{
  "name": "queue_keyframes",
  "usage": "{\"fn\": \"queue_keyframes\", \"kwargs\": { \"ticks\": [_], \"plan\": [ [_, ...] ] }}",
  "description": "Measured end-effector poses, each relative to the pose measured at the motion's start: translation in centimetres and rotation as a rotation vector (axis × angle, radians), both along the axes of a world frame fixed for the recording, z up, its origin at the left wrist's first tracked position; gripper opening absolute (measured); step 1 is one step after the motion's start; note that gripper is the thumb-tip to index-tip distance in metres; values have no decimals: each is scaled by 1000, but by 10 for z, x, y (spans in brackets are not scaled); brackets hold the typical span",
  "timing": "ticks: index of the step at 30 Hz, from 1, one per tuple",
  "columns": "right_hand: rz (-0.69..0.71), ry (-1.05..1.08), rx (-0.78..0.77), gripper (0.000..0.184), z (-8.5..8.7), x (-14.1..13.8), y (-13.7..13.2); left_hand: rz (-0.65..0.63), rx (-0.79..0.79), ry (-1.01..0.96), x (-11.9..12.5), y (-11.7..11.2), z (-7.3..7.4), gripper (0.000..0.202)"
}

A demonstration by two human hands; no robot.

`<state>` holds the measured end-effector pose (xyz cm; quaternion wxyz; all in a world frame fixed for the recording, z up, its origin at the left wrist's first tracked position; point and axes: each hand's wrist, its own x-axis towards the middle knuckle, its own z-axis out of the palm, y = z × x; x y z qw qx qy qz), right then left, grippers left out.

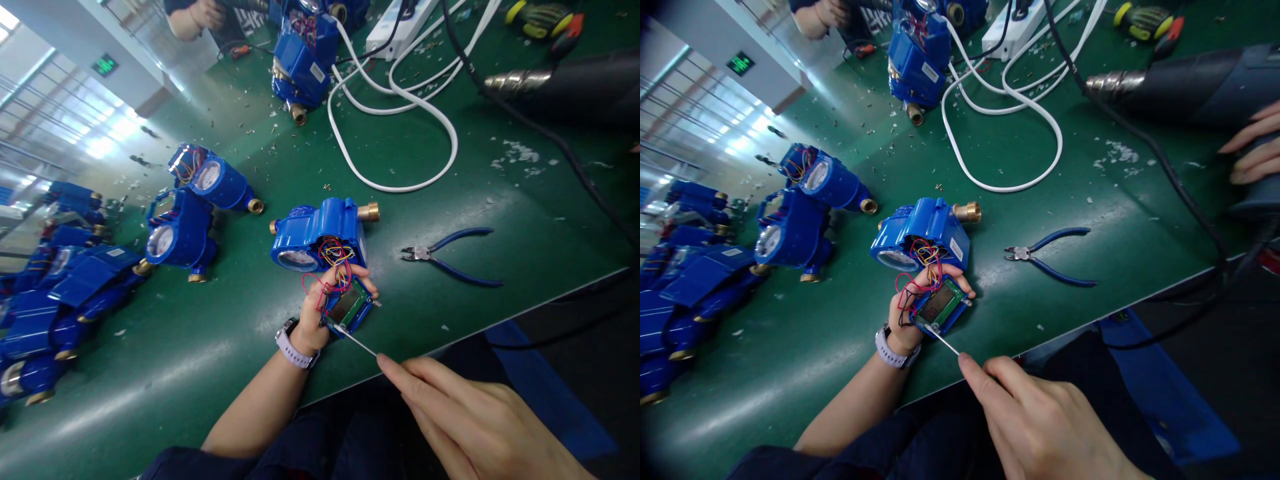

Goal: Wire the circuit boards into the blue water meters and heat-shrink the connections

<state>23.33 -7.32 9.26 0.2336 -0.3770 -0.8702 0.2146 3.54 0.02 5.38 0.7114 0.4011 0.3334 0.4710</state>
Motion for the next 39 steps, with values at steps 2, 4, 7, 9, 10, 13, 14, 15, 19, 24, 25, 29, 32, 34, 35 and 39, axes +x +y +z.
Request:
{"fn": "queue_keyframes", "kwargs": {
  "ticks": [2,4,7,9,10,13,14,15,19,24,25,29,32,34,35,39],
  "plan": [
    [15,-29,56,46,2,0,1,17,-31,2,1,-1,0,46],
    [33,-67,106,49,6,1,1,29,-43,1,2,-2,0,49],
    [65,-146,149,50,11,4,0,40,-7,6,3,-4,0,57],
    [68,-146,141,49,13,4,1,55,10,23,4,-5,0,59],
    [56,-124,113,49,13,3,1,62,12,34,5,-5,-1,59],
    [-25,-7,5,43,12,-1,2,68,25,40,6,-6,-1,57],
    [-39,12,-16,41,11,-2,2,68,31,41,6,-6,-2,57],
    [-38,8,-20,42,9,-2,1,67,36,43,7,-6,-2,57],
    [32,-115,102,51,7,0,-3,70,48,56,6,-7,-4,60],
    [-30,-16,31,47,10,-2,-1,55,43,61,6,-5,-4,60],
    [-61,37,-37,44,11,-3,0,56,40,54,6,-5,-4,60],
    [-99,139,-160,37,7,-5,1,64,43,40,6,-6,-4,59],
    [-29,31,29,45,-2,-4,-4,65,25,51,6,-6,-4,59],
    [-17,-7,118,48,-9,-4,-8,70,9,47,6,-5,-4,58],
    [-24,1,109,48,-11,-4,-9,72,9,41,6,-5,-4,58],
    [-55,119,-120,44,-15,-7,-8,75,16,4,5,-3,-4,55]
  ]
}}
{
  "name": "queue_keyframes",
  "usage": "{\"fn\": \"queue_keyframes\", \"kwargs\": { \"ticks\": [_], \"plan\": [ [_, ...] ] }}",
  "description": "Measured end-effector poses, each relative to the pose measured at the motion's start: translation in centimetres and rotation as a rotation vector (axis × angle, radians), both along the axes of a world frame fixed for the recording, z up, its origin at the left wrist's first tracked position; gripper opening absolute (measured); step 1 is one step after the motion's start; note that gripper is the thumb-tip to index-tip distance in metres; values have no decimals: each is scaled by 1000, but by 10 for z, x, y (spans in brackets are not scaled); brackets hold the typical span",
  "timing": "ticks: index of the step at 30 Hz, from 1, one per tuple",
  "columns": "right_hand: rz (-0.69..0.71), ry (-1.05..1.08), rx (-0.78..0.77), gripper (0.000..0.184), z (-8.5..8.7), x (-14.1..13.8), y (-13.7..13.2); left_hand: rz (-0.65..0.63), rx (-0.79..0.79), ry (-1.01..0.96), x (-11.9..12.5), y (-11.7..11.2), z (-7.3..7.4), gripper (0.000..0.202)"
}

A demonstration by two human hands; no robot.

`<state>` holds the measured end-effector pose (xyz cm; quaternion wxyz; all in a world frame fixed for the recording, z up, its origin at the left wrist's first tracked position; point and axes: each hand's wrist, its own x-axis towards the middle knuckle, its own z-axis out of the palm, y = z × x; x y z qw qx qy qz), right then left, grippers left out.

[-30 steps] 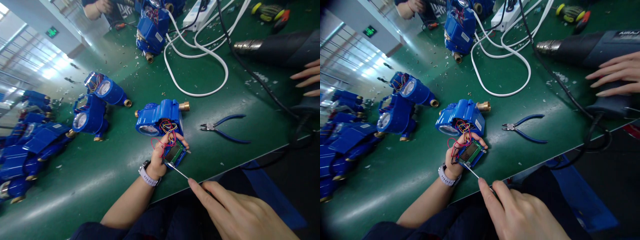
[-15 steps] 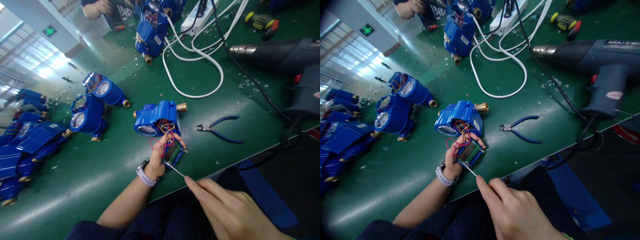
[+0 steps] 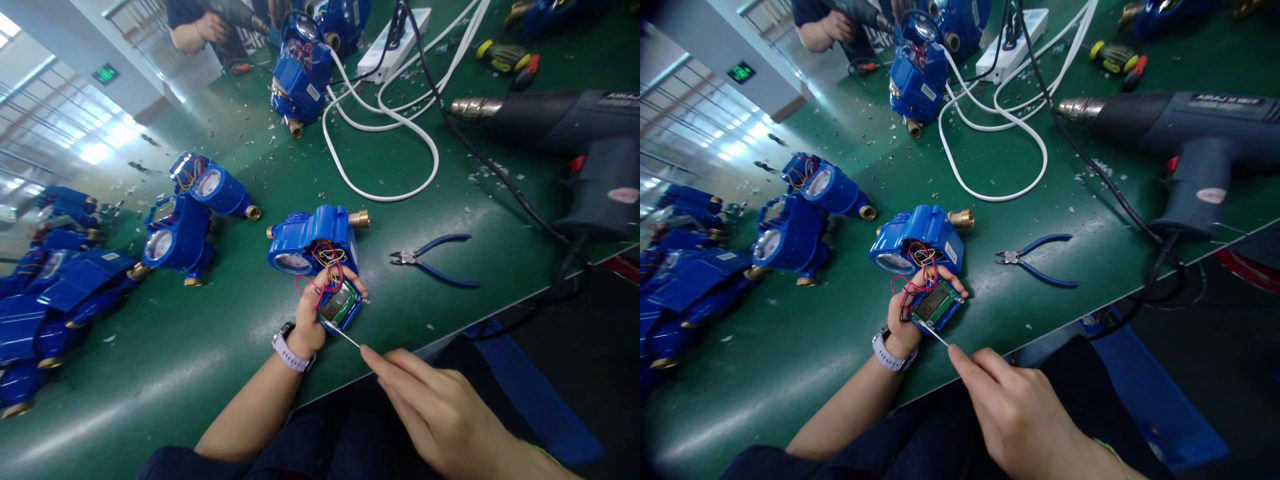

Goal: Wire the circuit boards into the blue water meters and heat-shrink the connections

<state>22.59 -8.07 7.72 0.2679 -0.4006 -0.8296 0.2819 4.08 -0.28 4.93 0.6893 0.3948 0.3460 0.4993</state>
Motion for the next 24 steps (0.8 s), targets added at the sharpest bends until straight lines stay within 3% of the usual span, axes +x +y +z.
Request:
{"fn": "queue_keyframes", "kwargs": {
  "ticks": [3,5,8,12,17,24],
  "plan": [
    [25,102,-153,40,5,1,8,13,-9,-30,-2,1,-1,53],
    [23,167,-174,37,9,7,14,25,-12,-34,-4,3,-1,51],
    [-104,190,-70,35,8,22,22,52,-49,-68,-7,6,-4,45],
    [-391,-34,99,34,-8,48,45,117,-82,-144,-5,10,-10,38],
    [-474,-343,211,40,-29,58,98,185,25,94,4,14,-8,43],
    [-479,-282,417,39,-62,51,145,243,195,393,0,8,0,59]
  ]
}}
